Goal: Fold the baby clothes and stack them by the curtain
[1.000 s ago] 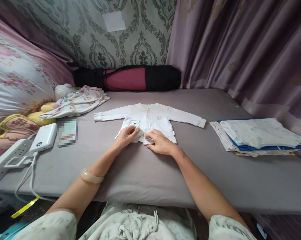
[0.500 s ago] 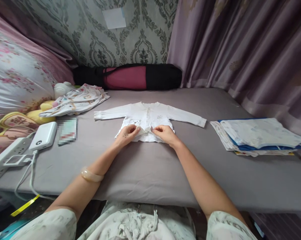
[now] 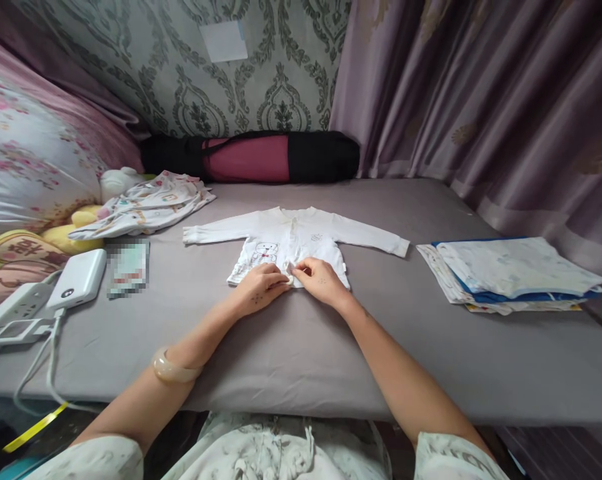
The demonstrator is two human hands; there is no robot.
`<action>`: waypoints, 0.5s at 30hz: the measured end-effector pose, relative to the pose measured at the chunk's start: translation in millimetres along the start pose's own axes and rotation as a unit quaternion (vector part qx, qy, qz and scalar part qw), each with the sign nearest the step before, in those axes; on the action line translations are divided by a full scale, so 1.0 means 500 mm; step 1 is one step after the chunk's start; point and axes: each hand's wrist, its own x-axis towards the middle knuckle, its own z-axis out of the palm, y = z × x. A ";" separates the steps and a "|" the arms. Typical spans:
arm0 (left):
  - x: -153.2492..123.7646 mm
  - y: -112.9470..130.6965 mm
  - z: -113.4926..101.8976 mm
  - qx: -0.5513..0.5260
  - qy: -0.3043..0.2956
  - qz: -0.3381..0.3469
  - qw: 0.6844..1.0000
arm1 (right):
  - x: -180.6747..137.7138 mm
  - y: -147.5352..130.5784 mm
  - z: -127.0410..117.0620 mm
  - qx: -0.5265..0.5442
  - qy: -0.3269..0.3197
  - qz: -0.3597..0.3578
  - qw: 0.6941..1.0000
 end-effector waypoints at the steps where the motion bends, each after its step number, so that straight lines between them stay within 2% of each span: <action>1: -0.004 0.005 -0.008 0.002 -0.014 0.008 1.000 | -0.006 -0.001 0.004 -0.029 -0.008 -0.027 0.999; 4: -0.012 0.011 -0.035 -0.042 -0.034 -0.009 0.999 | -0.025 -0.008 0.012 -0.105 -0.050 -0.131 0.985; 5: -0.014 0.006 -0.043 -0.066 -0.022 -0.042 0.997 | -0.031 -0.012 0.011 -0.117 -0.065 -0.158 0.978; 7: -0.018 -0.018 -0.055 -0.087 0.052 -0.149 0.984 | -0.036 -0.017 0.001 -0.112 -0.072 -0.172 0.976; 9: -0.023 -0.055 -0.063 -0.052 0.155 -0.266 0.950 | -0.035 -0.011 -0.022 -0.076 -0.027 -0.120 0.989; 11: -0.031 -0.095 -0.069 0.003 0.201 -0.350 0.915 | -0.028 0.012 -0.056 -0.043 0.059 -0.016 0.997; 13: -0.038 -0.127 -0.073 0.025 0.179 -0.410 0.894 | -0.022 0.049 -0.092 -0.041 0.126 0.085 0.988; 15: -0.044 -0.144 -0.077 0.015 0.137 -0.447 0.884 | -0.019 0.087 -0.119 -0.069 0.134 0.154 0.977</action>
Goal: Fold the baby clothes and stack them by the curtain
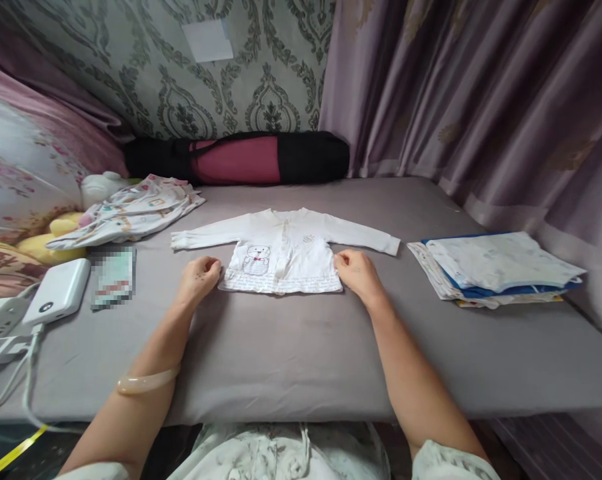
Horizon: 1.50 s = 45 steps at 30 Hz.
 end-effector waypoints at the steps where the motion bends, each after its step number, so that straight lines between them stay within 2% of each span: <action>1: 0.002 -0.003 -0.001 -0.002 -0.024 -0.012 1.000 | 0.007 0.015 -0.005 -0.012 -0.011 0.031 0.999; 5: -0.002 -0.002 -0.003 -0.058 -0.083 -0.044 0.994 | 0.009 0.025 -0.003 -0.048 -0.051 0.112 0.991; 9: -0.011 0.004 -0.006 -0.146 -0.120 -0.065 0.980 | -0.010 -0.015 -0.007 0.020 -0.116 0.160 0.980; 11: -0.016 0.008 -0.010 -0.173 -0.150 -0.072 0.971 | -0.017 -0.029 -0.014 0.066 -0.145 0.170 0.973; 14: -0.023 0.018 -0.018 -0.190 -0.174 -0.074 0.963 | -0.021 -0.033 -0.021 0.089 -0.134 0.148 0.976; 17: -0.030 0.028 -0.026 -0.205 -0.168 -0.073 0.961 | -0.021 -0.026 -0.018 0.085 -0.116 0.115 0.983; 22: -0.032 0.033 -0.032 -0.217 -0.165 -0.090 0.958 | -0.015 -0.012 -0.006 0.021 -0.096 0.112 0.989; 27: -0.018 0.015 -0.026 -0.175 -0.129 -0.070 0.974 | -0.005 0.011 -0.003 -0.056 -0.065 0.087 0.992; 32: -0.006 -0.005 -0.022 -0.122 -0.131 -0.042 0.983 | -0.001 0.026 0.000 -0.105 -0.068 0.072 0.989; 37: -0.010 0.000 -0.026 -0.093 -0.123 -0.029 0.988 | 0.000 0.026 0.002 -0.133 -0.075 0.060 0.986; 42: -0.014 0.001 -0.031 -0.010 -0.116 0.020 0.993 | -0.012 0.005 -0.014 -0.204 -0.086 0.043 0.974; 45: -0.007 0.002 -0.027 0.050 -0.069 0.083 0.993 | -0.013 -0.024 -0.025 -0.265 -0.045 0.025 0.963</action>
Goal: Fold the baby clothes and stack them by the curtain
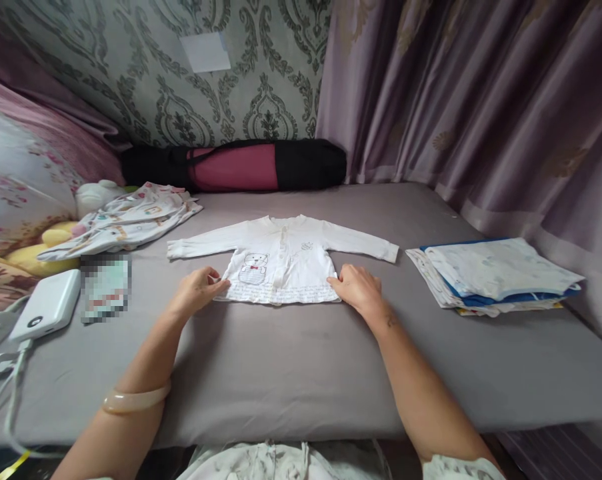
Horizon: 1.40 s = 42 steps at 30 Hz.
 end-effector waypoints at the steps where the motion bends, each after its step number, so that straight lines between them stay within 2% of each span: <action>1: 0.007 0.005 0.003 0.013 0.028 0.032 0.999 | 0.005 -0.011 -0.006 -0.010 0.021 -0.013 1.000; 4: 0.042 0.040 0.024 0.014 0.080 0.168 0.983 | 0.047 -0.055 -0.003 0.007 0.053 -0.127 0.990; 7: 0.092 0.087 0.065 -0.008 0.022 0.297 0.955 | 0.115 -0.101 0.028 0.037 0.039 -0.257 0.965; 9: 0.121 0.109 0.097 0.001 -0.005 0.342 0.940 | 0.156 -0.123 0.056 0.012 0.016 -0.268 0.963; 13: 0.143 0.117 0.140 0.071 -0.035 0.305 0.949 | 0.189 -0.134 0.094 -0.029 -0.023 -0.248 0.968; 17: 0.134 0.113 0.146 0.107 -0.045 0.294 0.949 | 0.166 -0.128 0.103 -0.047 -0.018 -0.271 0.961; 22: 0.113 0.112 0.132 0.125 -0.056 0.324 0.936 | 0.110 -0.123 0.108 -0.050 -0.028 -0.306 0.950; 26: 0.074 0.102 0.120 0.124 -0.067 0.332 0.933 | 0.059 -0.118 0.110 -0.051 -0.039 -0.333 0.941; 33: 0.001 0.077 0.104 0.131 -0.082 0.299 0.942 | -0.034 -0.115 0.091 -0.041 -0.085 -0.360 0.928; 42: -0.053 0.078 0.080 0.154 -0.121 0.237 0.951 | -0.144 -0.107 0.061 -0.041 -0.133 -0.413 0.900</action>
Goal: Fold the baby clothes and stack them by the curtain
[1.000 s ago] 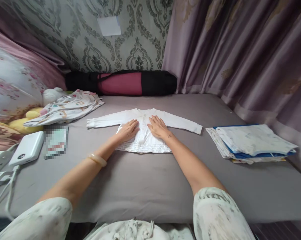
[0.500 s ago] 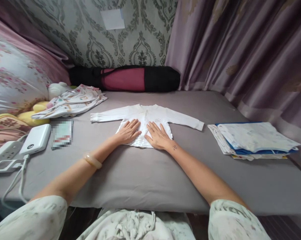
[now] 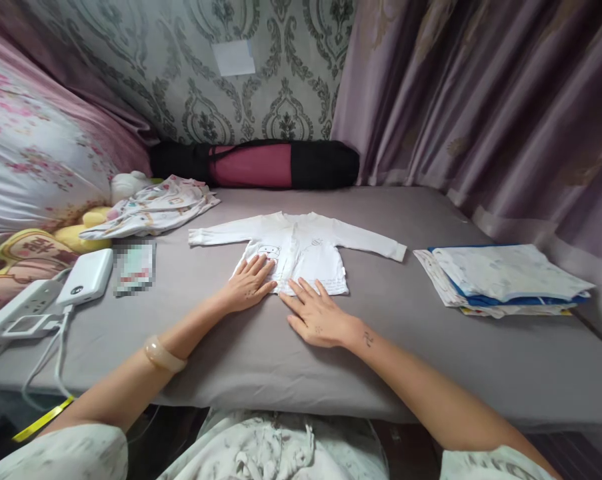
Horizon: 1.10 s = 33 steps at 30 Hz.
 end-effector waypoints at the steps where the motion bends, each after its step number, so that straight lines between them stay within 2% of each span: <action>1: -0.006 0.004 -0.006 0.005 -0.003 -0.002 1.000 | -0.005 -0.009 -0.008 0.003 -0.001 -0.006 1.000; 4: -0.023 0.018 -0.025 0.029 0.002 0.009 1.000 | -0.002 -0.029 -0.043 0.016 0.018 -0.024 0.999; 7: -0.037 0.040 -0.041 0.034 0.008 0.046 0.998 | 0.029 -0.024 -0.071 0.045 0.045 -0.030 0.998; 11: -0.055 0.074 -0.046 0.011 0.020 0.065 0.998 | 0.097 0.030 -0.066 0.025 0.132 0.052 0.990; 13: -0.062 0.088 -0.045 0.009 0.026 0.072 0.997 | 0.128 0.060 -0.054 -0.013 0.130 0.092 0.987; 16: -0.069 0.099 -0.044 0.022 0.020 0.076 0.997 | 0.160 0.088 -0.040 -0.066 0.113 0.113 0.985; 24: -0.079 0.101 -0.026 0.011 0.051 0.083 0.995 | 0.179 0.091 -0.037 -0.097 0.087 0.120 0.984; 29: -0.077 0.090 -0.032 -0.004 0.052 0.095 0.994 | 0.182 0.100 -0.053 -0.064 0.060 0.130 0.988; 31: -0.071 0.077 -0.043 -0.027 0.047 0.116 0.992 | 0.189 0.095 -0.060 -0.061 0.073 0.137 0.986; 33: -0.063 0.064 -0.051 -0.054 0.045 0.119 0.990 | 0.203 0.083 -0.059 -0.073 0.115 0.152 0.979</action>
